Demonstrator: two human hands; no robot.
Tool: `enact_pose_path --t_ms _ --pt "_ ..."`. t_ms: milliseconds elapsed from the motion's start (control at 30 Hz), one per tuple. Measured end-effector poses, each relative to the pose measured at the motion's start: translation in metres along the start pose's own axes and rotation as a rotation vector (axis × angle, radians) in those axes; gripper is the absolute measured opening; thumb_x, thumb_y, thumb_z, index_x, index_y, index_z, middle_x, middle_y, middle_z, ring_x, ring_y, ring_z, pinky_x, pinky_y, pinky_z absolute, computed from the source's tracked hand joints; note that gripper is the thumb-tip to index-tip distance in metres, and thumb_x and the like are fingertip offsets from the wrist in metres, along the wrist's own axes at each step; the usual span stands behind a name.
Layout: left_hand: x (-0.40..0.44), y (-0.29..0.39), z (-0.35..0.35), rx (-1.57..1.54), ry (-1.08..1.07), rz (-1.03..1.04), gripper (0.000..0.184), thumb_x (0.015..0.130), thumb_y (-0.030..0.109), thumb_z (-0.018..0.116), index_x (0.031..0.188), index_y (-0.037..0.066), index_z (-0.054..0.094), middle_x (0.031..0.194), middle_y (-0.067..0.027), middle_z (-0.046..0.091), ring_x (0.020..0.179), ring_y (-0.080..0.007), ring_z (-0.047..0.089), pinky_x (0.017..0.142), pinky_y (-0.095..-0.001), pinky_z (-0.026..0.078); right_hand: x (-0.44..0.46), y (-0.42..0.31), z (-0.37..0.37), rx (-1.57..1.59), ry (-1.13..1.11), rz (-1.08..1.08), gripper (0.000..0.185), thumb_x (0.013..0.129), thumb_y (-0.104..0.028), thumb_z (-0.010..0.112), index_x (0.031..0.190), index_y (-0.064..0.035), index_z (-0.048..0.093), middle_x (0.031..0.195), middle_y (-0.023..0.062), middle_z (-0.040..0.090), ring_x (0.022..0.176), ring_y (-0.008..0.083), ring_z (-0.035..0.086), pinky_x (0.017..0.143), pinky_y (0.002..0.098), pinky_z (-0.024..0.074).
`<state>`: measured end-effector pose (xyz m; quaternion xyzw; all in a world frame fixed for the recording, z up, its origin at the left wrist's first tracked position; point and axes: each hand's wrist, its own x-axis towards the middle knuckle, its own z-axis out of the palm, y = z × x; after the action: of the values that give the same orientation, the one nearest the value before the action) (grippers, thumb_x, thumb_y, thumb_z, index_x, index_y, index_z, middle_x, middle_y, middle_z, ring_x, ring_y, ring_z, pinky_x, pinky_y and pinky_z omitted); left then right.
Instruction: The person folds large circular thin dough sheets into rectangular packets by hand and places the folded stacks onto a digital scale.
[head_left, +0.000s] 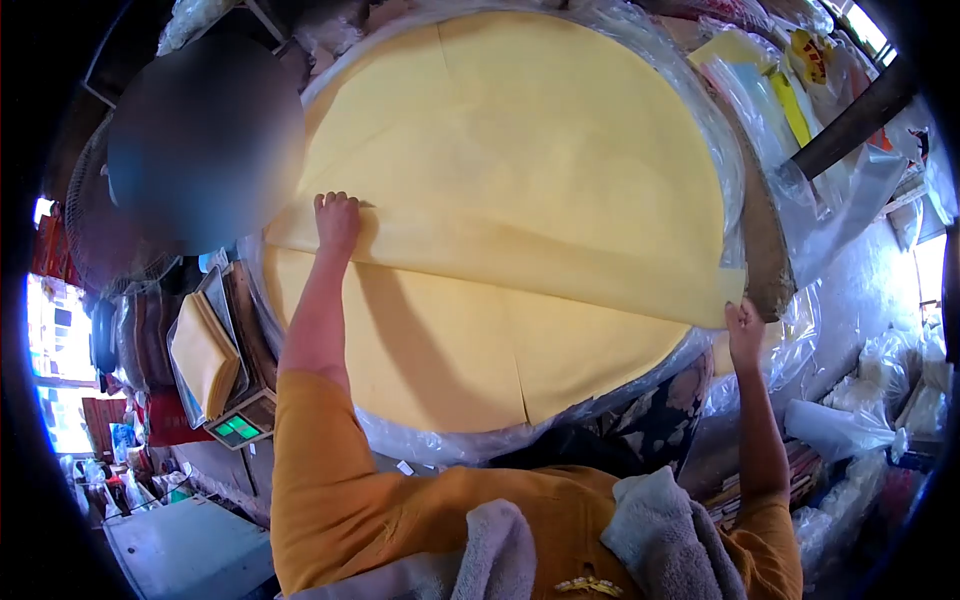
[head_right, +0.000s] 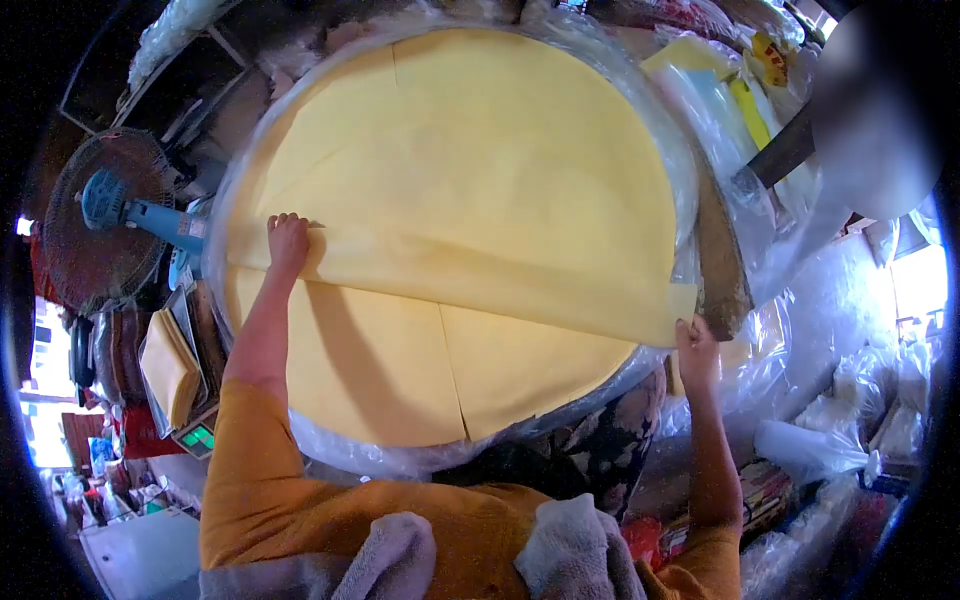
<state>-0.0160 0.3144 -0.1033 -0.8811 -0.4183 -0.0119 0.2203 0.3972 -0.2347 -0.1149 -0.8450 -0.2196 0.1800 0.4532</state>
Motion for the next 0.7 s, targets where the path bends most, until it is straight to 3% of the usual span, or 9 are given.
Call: enact_pose_path --t_ms 67,100,167,267,400,433,500,633,700 --pt "-0.005 0.011 0.011 0.006 0.132 -0.099 0.017 0.078 0.013 0.055 0.093 0.011 0.062 0.102 -0.0055 0.06 0.105 -0.0236 0.052 0.098 -0.0488 0.032 0.0 0.004 0.001 -0.064 0.03 -0.035 0.03 0.093 -0.02 0.055 0.114 0.001 0.058 0.089 0.0057 0.065 0.082 0.0091 0.058 0.074 0.0265 0.0452" --pt "-0.005 0.017 0.005 -0.037 -0.044 -0.182 0.037 0.079 0.015 0.055 0.116 0.013 0.054 0.12 -0.0063 0.052 0.121 -0.0265 0.042 0.1 -0.0569 0.028 0.0 0.006 0.001 -0.095 0.044 -0.052 0.031 0.092 -0.02 0.055 0.115 0.0007 0.058 0.089 0.0065 0.066 0.082 0.0093 0.058 0.074 0.0265 0.0453" --pt "-0.022 0.049 -0.014 -0.107 0.188 -0.172 0.046 0.082 0.024 0.055 0.126 0.014 0.048 0.131 -0.0073 0.046 0.13 -0.0283 0.033 0.099 -0.0633 0.026 0.004 0.013 -0.001 -0.088 0.043 -0.075 0.032 0.092 -0.019 0.054 0.118 0.0001 0.056 0.094 0.0078 0.066 0.086 0.0114 0.06 0.076 0.028 0.0464" --pt "-0.062 0.11 -0.047 -0.318 0.025 0.027 0.065 0.086 0.058 0.047 0.141 0.023 0.036 0.149 -0.0075 0.027 0.138 -0.0362 0.019 0.098 -0.071 0.019 -0.008 -0.027 -0.002 -0.308 0.226 -0.22 0.035 0.092 -0.015 0.053 0.124 0.0004 0.052 0.108 0.0126 0.063 0.098 0.0194 0.06 0.086 0.0298 0.0452" --pt "-0.086 0.146 -0.083 -0.484 -0.265 0.011 0.071 0.087 0.065 0.038 0.146 0.026 0.024 0.154 -0.0061 0.013 0.139 -0.0434 0.004 0.103 -0.0697 0.007 -0.018 -0.089 0.055 -0.359 0.108 -0.618 0.043 0.091 -0.016 0.052 0.133 -0.0081 0.047 0.137 0.0155 0.043 0.127 0.0314 0.038 0.106 0.0416 0.0288" --pt "-0.089 0.151 -0.081 -0.495 -0.235 0.004 0.072 0.087 0.064 0.039 0.145 0.026 0.025 0.154 -0.0069 0.014 0.138 -0.0452 0.005 0.102 -0.0703 0.006 -0.02 -0.107 0.074 -0.681 -0.004 -0.764 0.044 0.091 -0.018 0.05 0.134 -0.0126 0.046 0.143 0.0124 0.036 0.134 0.0311 0.029 0.109 0.0447 0.0224" --pt "-0.091 0.154 -0.07 -0.508 -0.168 -0.024 0.073 0.085 0.064 0.043 0.144 0.025 0.028 0.153 -0.0085 0.016 0.137 -0.0486 0.005 0.102 -0.0713 0.004 -0.03 -0.138 0.115 -0.765 -0.17 -0.857 0.047 0.09 -0.024 0.051 0.136 -0.0184 0.044 0.145 0.0092 0.033 0.136 0.0321 0.026 0.109 0.0537 0.0168" --pt "-0.088 0.141 -0.079 -0.52 -0.301 -0.012 0.077 0.084 0.069 0.036 0.146 0.025 0.024 0.155 -0.0085 0.01 0.139 -0.0458 -0.002 0.104 -0.0675 0.001 -0.02 -0.112 0.146 -0.873 -0.294 -0.815 0.048 0.09 -0.027 0.052 0.137 -0.0222 0.042 0.148 0.0065 0.027 0.139 0.0305 0.017 0.107 0.0613 0.0129" --pt "-0.08 0.109 -0.037 -0.429 -0.212 -0.177 0.077 0.083 0.067 0.042 0.146 0.024 0.026 0.154 -0.011 0.012 0.138 -0.0477 -0.001 0.105 -0.0671 0.002 -0.019 -0.111 0.138 -0.892 -0.291 -0.804 0.048 0.09 -0.027 0.052 0.137 -0.0223 0.042 0.147 0.0064 0.028 0.139 0.0306 0.017 0.107 0.0606 0.0126"
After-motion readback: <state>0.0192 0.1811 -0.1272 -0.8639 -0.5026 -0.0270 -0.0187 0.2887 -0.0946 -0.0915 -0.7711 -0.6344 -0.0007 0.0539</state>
